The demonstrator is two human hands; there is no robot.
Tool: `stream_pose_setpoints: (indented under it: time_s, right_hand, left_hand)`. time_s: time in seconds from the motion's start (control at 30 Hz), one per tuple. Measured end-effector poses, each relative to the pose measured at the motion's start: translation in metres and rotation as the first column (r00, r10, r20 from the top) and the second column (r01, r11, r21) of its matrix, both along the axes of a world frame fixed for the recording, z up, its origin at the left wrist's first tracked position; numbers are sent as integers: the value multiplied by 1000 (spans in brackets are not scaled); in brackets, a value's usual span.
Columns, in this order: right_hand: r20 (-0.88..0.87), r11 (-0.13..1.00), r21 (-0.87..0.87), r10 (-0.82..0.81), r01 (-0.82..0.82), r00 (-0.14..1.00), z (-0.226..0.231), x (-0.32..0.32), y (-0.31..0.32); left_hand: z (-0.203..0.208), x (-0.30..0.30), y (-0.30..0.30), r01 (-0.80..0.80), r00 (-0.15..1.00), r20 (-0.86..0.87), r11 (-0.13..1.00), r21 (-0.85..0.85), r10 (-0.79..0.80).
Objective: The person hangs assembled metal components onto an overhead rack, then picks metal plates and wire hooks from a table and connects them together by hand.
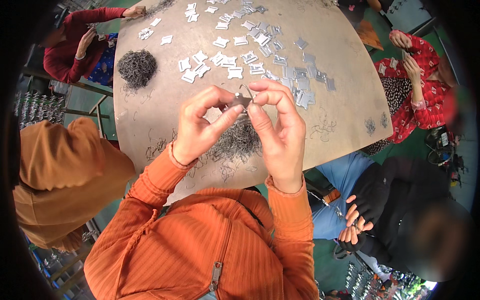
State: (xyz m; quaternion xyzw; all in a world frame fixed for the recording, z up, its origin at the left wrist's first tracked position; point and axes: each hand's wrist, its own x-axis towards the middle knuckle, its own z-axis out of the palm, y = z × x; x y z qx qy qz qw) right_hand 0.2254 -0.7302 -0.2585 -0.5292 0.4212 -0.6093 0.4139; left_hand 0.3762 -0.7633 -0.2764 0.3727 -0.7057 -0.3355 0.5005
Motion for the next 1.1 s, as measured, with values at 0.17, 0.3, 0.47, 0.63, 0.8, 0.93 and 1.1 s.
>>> stream_pose_setpoints:
  time_s: [0.17, 0.3, 0.47, 0.63, 0.8, 0.93, 1.1]
  right_hand:
    - [58, 998, 60, -37, 34, 998, -3, 3, -6]
    - [32, 994, 63, -94, 92, 995, -4, 9, -10]
    - [-61, 989, -37, -147, 145, 987, -15, 17, -9]
    - [41, 991, 19, -134, 133, 990, -14, 17, -11]
    - [61, 993, 54, -112, 109, 992, -19, 10, -16]
    - [20, 992, 15, -126, 126, 992, -26, 7, -20]
    - [-30, 966, -193, -184, 175, 983, -34, 0, -14]
  left_hand:
    - [-1, -6, -3, 24, 999, 32, 998, -53, -22]
    - [-5, -5, -5, -17, 1000, 23, 997, -81, 19]
    - [-11, -6, -6, -33, 998, 47, 992, -122, 39]
    - [-16, -10, -11, -17, 999, 35, 993, -119, 21]
    - [-18, -13, -15, -22, 996, 85, 993, -118, 32]
    - [-22, -15, -15, 27, 989, 146, 989, -144, -6]
    - [-46, -11, -35, 276, 961, 63, 930, -241, -269]
